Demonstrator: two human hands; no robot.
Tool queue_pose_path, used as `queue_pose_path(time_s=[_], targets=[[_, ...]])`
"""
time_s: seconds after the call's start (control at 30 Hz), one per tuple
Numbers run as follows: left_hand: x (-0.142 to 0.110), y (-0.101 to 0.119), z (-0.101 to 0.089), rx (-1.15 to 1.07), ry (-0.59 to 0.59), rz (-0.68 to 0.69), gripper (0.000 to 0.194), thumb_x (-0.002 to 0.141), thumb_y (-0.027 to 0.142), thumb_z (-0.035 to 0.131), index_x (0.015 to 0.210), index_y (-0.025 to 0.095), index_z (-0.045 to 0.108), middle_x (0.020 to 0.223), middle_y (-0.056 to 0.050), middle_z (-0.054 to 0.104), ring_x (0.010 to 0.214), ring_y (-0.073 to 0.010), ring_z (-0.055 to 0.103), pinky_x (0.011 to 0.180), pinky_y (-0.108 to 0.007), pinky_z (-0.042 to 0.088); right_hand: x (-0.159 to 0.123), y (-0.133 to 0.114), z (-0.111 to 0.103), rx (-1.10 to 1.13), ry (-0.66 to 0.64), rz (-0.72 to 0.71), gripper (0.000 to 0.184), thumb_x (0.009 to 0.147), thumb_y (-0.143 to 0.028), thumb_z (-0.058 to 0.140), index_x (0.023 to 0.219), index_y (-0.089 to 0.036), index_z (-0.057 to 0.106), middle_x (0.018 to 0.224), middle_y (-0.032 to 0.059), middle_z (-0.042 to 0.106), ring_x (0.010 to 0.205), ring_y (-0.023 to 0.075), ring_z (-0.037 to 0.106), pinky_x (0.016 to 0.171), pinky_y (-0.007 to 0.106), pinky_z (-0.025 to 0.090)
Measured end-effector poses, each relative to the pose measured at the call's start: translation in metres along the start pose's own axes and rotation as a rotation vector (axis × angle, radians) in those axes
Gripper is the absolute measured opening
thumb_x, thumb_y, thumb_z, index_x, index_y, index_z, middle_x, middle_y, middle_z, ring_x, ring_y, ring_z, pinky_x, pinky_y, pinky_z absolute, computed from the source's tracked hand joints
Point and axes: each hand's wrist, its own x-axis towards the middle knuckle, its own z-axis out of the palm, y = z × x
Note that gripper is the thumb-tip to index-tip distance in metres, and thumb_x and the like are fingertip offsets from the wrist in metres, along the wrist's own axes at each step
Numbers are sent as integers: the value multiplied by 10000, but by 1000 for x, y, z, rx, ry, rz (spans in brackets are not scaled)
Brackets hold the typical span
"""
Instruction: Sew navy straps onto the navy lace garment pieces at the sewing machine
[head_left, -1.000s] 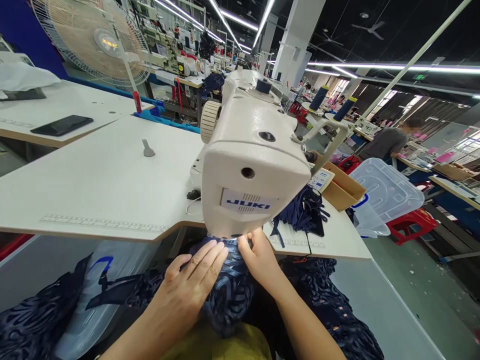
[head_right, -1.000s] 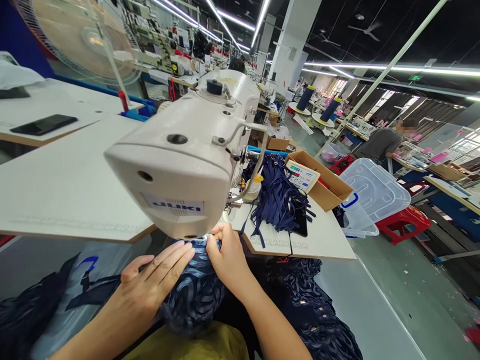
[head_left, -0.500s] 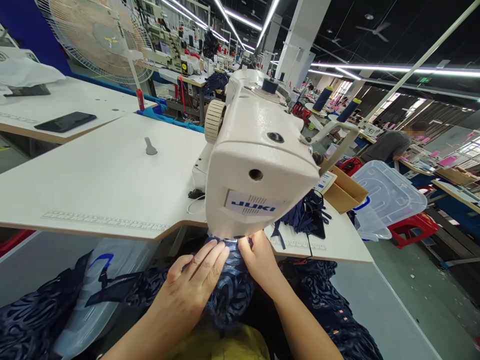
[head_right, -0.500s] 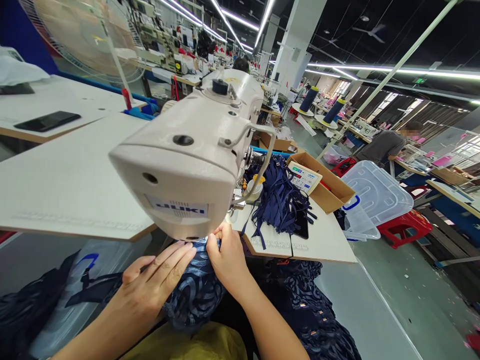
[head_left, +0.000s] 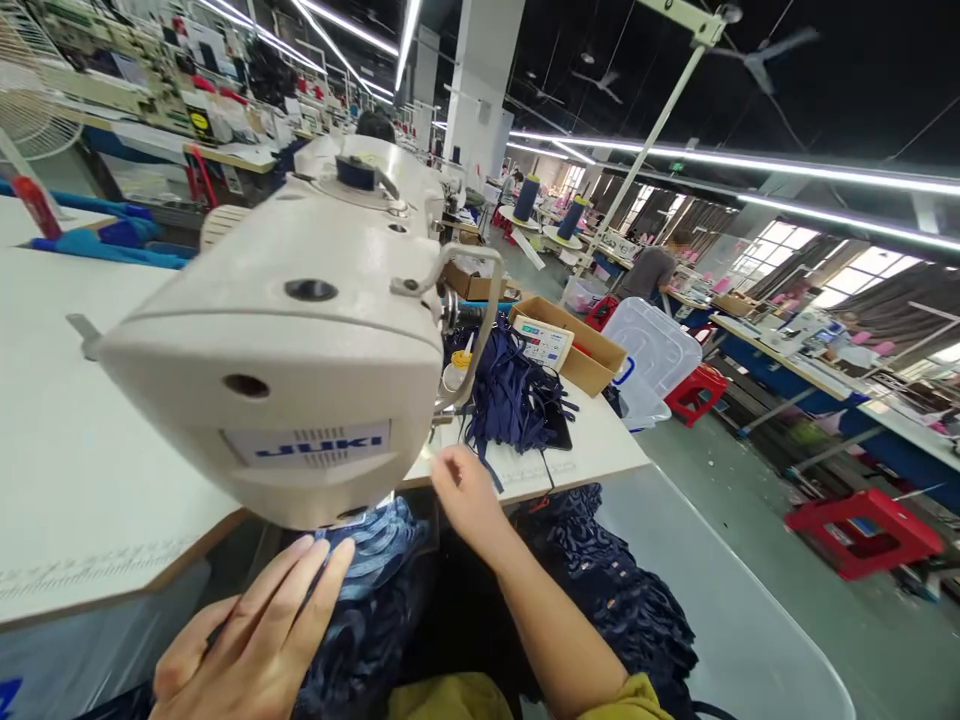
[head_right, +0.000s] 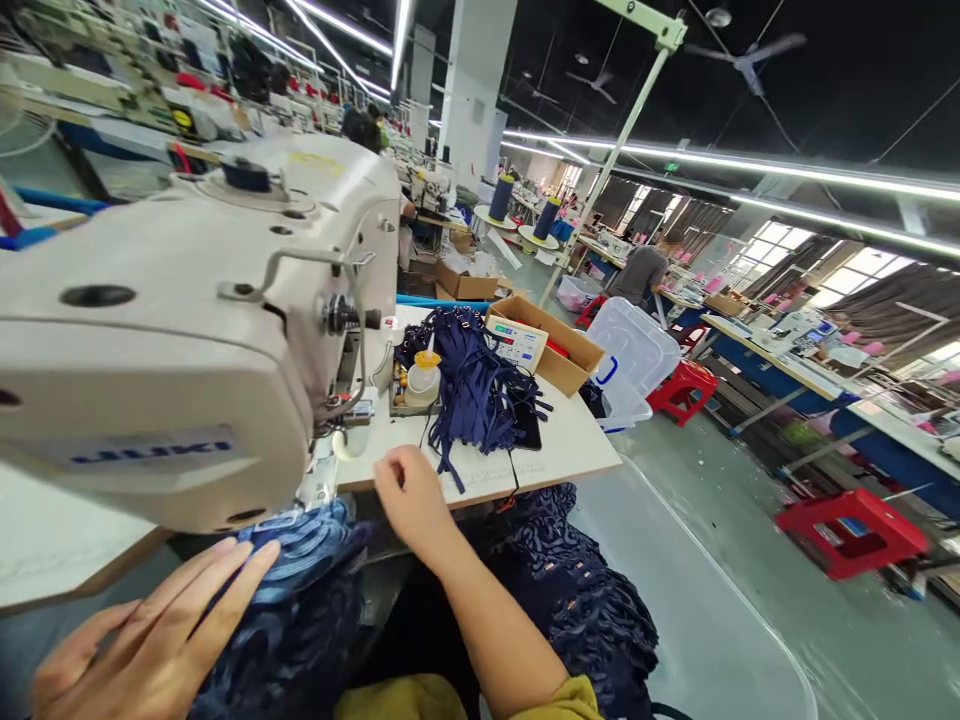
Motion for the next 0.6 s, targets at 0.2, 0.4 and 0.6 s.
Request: queue_pose_path(time_s=[0.2, 0.4, 0.6], targets=[[3, 0, -3, 46, -40, 58, 603, 873, 129, 278, 1454, 294, 288, 1372, -74, 518, 1194, -234, 528, 954, -397, 327, 46, 56, -62, -219, 248, 143, 257, 919, -293, 390, 1033, -169, 586, 1001, 82, 634, 888, 194, 586, 827, 325, 436], [7, -9, 1, 104, -13, 203, 652, 846, 102, 318, 1472, 267, 244, 1332, -81, 549, 1160, -197, 538, 870, -353, 359, 64, 67, -77, -372, 254, 223, 312, 903, -264, 446, 1169, -128, 537, 1174, 168, 575, 1023, 241, 584, 833, 352, 443], [8, 1, -4, 162, -46, 188, 642, 855, 119, 319, 1477, 255, 232, 1359, -97, 532, 1170, -240, 534, 885, -409, 340, 64, 56, -32, -418, 102, 294, 300, 920, -420, 499, 917, -139, 604, 885, 149, 683, 876, 255, 649, 780, 343, 443]])
